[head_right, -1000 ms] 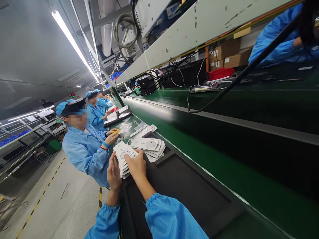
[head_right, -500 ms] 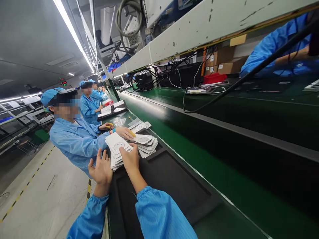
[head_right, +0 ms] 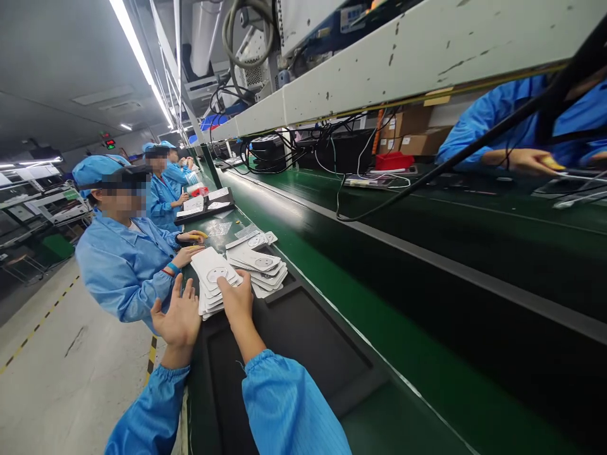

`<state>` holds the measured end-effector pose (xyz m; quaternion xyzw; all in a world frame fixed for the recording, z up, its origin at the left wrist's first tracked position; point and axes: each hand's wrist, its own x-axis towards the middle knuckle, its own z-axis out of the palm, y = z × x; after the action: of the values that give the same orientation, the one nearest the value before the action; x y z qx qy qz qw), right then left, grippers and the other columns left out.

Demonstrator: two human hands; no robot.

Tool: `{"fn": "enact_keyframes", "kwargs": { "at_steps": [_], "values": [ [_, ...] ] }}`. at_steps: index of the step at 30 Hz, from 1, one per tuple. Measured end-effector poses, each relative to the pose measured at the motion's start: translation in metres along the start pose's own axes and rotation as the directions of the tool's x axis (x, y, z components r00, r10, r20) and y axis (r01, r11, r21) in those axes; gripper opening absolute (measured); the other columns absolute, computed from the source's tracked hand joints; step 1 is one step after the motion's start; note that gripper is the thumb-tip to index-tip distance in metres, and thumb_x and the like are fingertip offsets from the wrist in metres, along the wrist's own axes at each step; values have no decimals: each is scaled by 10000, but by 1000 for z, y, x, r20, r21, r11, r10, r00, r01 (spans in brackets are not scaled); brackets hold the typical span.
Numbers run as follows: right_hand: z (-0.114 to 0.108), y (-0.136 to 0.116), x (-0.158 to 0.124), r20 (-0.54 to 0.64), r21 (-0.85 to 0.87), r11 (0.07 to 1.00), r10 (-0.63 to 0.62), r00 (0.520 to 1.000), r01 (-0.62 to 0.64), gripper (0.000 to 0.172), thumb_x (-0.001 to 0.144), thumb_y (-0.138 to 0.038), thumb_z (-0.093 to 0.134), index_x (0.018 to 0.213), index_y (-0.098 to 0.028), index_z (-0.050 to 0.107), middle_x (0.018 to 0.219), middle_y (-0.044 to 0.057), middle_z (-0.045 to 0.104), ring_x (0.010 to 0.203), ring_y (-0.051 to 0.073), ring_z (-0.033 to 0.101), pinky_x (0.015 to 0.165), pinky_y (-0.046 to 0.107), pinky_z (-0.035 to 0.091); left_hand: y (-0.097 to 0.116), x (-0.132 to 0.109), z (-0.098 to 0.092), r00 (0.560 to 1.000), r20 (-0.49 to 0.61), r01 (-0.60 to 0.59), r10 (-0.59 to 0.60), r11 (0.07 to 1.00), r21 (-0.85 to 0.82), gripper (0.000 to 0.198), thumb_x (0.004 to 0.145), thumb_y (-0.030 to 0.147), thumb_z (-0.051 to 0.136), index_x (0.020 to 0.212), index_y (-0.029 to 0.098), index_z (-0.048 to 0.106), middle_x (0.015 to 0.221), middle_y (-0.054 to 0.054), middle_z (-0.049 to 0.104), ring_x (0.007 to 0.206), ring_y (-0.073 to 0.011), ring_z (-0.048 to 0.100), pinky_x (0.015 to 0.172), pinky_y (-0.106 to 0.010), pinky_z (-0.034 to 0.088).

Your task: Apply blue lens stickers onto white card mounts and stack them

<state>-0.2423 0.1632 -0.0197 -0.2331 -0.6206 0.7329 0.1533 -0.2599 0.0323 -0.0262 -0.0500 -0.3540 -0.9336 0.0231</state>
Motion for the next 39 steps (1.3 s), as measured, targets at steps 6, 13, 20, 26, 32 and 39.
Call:
{"fn": "enact_keyframes", "kwargs": {
  "at_steps": [6,13,20,26,32,39],
  "values": [
    [-4,-2,1,3,38,999,28,1000,-28,422,750,-351,636,1139,-214,547,980,33,690,904,250,657,746,282,528,-7,4,-1,1000,-4,-19,19,998,66,528,874,487,472,1262,162,625,1377,-100,543,1424,-213,362,1185,-298,311],
    [-6,-7,1,8,101,995,8,1000,-9,418,801,-353,599,1183,-197,535,956,45,691,872,256,668,701,295,546,-15,-3,6,998,49,-39,32,990,136,452,922,428,517,1313,209,575,1465,-77,475,1432,-250,366,1193,-390,335],
    [-5,-4,2,41,65,996,-60,997,58,408,773,-351,617,1151,-217,546,973,19,692,893,244,662,733,287,532,-14,-1,2,997,59,49,-59,987,155,471,920,414,609,1333,197,547,1348,-114,583,1302,-316,527,1092,-441,460],
    [-3,-7,-7,122,-79,970,-220,968,230,386,769,-309,646,1130,-233,530,945,6,687,872,254,655,760,314,517,-21,4,1,1000,3,12,-12,990,144,439,901,332,657,1306,185,572,1256,-90,650,1224,-274,594,1036,-379,510],
    [1,-10,-27,323,-156,789,-528,785,595,612,760,-253,698,1337,-220,496,1233,84,604,1090,320,591,966,411,471,-25,1,2,998,-24,-54,58,987,154,419,908,351,663,1286,176,610,1269,-79,645,1192,-229,610,995,-274,528],
    [-4,-14,-27,443,-166,602,-662,604,781,717,766,-167,673,1438,-187,423,1287,105,563,1150,298,555,1045,413,441,-24,0,-1,999,-47,-10,17,990,138,420,955,375,644,1324,180,593,1245,-70,659,1189,-207,614,1036,-258,504]
  ]
}}
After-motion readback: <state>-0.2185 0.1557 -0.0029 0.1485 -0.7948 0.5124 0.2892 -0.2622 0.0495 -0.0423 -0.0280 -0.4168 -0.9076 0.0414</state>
